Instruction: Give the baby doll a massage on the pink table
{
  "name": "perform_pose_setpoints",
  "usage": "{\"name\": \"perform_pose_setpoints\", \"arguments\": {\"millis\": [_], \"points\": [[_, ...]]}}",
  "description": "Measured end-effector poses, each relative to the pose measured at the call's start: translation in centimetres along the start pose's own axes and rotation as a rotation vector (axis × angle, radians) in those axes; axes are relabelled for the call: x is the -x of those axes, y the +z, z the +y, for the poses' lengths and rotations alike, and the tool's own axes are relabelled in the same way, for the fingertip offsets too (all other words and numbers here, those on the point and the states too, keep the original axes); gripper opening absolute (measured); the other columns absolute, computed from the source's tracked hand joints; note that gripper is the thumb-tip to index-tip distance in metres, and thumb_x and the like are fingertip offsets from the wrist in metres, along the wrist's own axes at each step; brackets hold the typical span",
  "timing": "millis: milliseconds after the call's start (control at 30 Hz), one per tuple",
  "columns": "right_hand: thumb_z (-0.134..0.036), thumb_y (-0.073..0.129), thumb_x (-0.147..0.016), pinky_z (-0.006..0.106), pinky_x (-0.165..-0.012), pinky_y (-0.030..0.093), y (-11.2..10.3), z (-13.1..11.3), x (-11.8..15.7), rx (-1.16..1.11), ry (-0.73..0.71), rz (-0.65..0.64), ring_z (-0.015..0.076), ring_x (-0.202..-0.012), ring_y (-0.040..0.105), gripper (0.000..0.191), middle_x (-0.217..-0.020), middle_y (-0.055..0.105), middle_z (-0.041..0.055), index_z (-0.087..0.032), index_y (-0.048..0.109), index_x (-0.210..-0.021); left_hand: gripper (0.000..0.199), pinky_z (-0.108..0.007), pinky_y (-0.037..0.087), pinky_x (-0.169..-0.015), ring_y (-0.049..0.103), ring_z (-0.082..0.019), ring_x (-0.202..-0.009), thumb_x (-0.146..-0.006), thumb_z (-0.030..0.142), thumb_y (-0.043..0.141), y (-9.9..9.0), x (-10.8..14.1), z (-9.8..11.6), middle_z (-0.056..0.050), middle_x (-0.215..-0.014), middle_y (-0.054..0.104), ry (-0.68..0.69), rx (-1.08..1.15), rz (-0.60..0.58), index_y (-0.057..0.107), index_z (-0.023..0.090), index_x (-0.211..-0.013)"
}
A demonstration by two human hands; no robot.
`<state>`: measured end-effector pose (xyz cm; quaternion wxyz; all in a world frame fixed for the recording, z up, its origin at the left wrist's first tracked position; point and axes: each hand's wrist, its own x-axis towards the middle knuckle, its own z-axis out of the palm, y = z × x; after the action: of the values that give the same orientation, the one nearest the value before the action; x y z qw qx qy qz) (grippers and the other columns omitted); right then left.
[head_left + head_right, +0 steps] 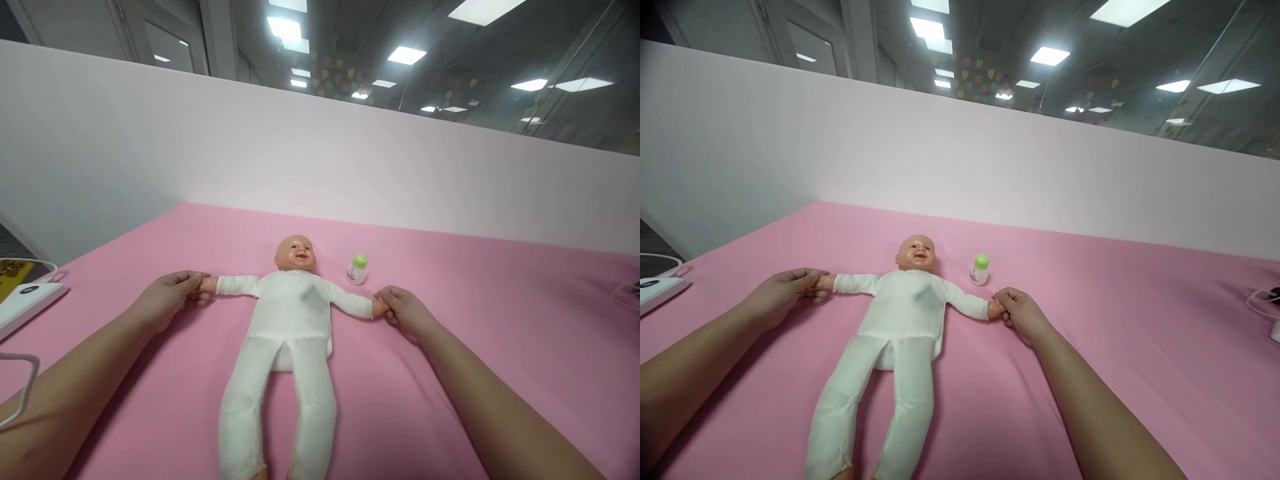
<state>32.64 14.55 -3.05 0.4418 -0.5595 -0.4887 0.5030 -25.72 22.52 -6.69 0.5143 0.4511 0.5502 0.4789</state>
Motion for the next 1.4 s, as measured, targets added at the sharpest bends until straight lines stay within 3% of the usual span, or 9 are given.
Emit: {"name": "perform_pose_setpoints", "arguments": {"millis": [133, 333, 500, 633, 833, 967, 1100, 1300, 1400], "points": [[-0.059, 0.074, -0.090, 0.026, -0.051, 0.027, 0.1, 0.1, -0.1, 0.000, 0.020, 0.036, 0.0105, -0.055, 0.037, 0.041, -0.067, 0.051, -0.0016, -0.019, 0.072, -0.094, 0.066, -0.040, 0.066, -0.086, 0.078, -0.029, -0.093, -0.071, 0.053, 0.092, -0.1, 0.0, -0.1, -0.019, -0.112, 0.079, -0.014, 0.022, -0.014, 0.076, 0.016, -0.124], [-0.047, 0.082, -0.087, 0.030, -0.062, 0.043, -0.8, 0.3, 0.1, -0.107, 0.046, -0.099, 0.0135, -0.067, 0.052, 0.043, -0.090, 0.065, 0.0045, -0.022, 0.072, -0.122, 0.073, -0.038, 0.066, -0.091, 0.078, -0.027, -0.096, -0.067, 0.038, 0.099, -0.3, 0.3, 0.2, -0.018, -0.117, 0.078, -0.006, 0.067, -0.067, 0.071, 0.014, -0.130], [-0.039, 0.092, -0.078, 0.032, -0.069, 0.046, -1.3, -0.1, 0.4, -0.129, 0.015, -0.190, 0.0144, -0.072, 0.055, 0.043, -0.096, 0.069, 0.0052, -0.022, 0.073, -0.113, 0.076, -0.035, 0.066, -0.087, 0.077, -0.028, -0.099, -0.065, 0.040, 0.101, -0.5, 0.1, 0.2, -0.017, -0.121, 0.076, 0.024, 0.021, -0.079, 0.071, 0.014, -0.129], [-0.034, 0.096, -0.071, 0.029, -0.061, 0.040, -0.6, -0.3, 0.4, -0.070, -0.014, -0.145, 0.0134, -0.068, 0.054, 0.037, -0.093, 0.070, 0.0045, -0.020, 0.068, -0.090, 0.069, -0.034, 0.066, -0.080, 0.076, -0.025, -0.090, -0.067, 0.045, 0.099, -0.1, 0.3, 0.4, -0.015, -0.108, 0.078, 0.031, -0.011, -0.044, 0.072, 0.014, -0.123], [-0.049, 0.090, -0.077, 0.027, -0.054, 0.035, -0.3, 0.5, -0.5, -0.087, -0.047, 0.002, 0.0101, -0.058, 0.046, 0.039, -0.074, 0.063, 0.0012, -0.018, 0.070, -0.086, 0.071, -0.034, 0.064, -0.074, 0.074, -0.021, -0.079, -0.075, 0.054, 0.091, 1.4, 1.6, 1.3, -0.012, -0.093, 0.078, 0.039, 0.029, 0.012, 0.070, 0.006, -0.123], [-0.053, 0.081, -0.085, 0.025, -0.050, 0.035, -0.3, 0.9, -1.2, -0.122, -0.042, 0.144, 0.0101, -0.056, 0.044, 0.037, -0.068, 0.055, -0.0006, -0.017, 0.073, -0.093, 0.053, -0.035, 0.065, -0.079, 0.076, -0.021, -0.084, -0.089, 0.037, 0.080, 1.8, 1.6, 1.6, -0.014, -0.098, 0.077, 0.020, 0.059, 0.042, 0.067, 0.001, -0.126], [-0.037, 0.077, -0.085, 0.025, -0.047, 0.036, -0.2, 0.8, -1.5, -0.144, -0.020, 0.282, 0.0121, -0.055, 0.047, 0.033, -0.070, 0.058, 0.0002, -0.020, 0.071, -0.112, 0.046, -0.036, 0.065, -0.086, 0.076, -0.021, -0.091, -0.093, 0.021, 0.073, 1.5, 1.4, 1.6, -0.012, -0.103, 0.077, -0.018, 0.053, 0.021, 0.061, 0.001, -0.133], [-0.024, 0.077, -0.078, 0.027, -0.052, 0.045, -0.2, 0.1, -1.0, -0.182, -0.011, 0.222, 0.0145, -0.062, 0.055, 0.046, -0.081, 0.066, 0.0039, -0.020, 0.068, -0.123, 0.061, -0.036, 0.061, -0.089, 0.073, -0.018, -0.087, -0.087, 0.031, 0.080, 0.6, 0.7, 0.7, -0.008, -0.103, 0.075, 0.043, -0.014, -0.040, 0.057, 0.006, -0.137], [-0.031, 0.085, -0.076, 0.027, -0.054, 0.046, -0.4, 0.3, -0.9, -0.226, -0.057, 0.183, 0.0155, -0.068, 0.058, 0.047, -0.087, 0.067, 0.0049, -0.018, 0.069, -0.118, 0.065, -0.035, 0.059, -0.077, 0.070, -0.021, -0.080, -0.082, 0.050, 0.080, 0.2, 0.3, 0.4, -0.008, -0.097, 0.075, 0.047, -0.274, 0.043, 0.065, 0.011, -0.132]]}}
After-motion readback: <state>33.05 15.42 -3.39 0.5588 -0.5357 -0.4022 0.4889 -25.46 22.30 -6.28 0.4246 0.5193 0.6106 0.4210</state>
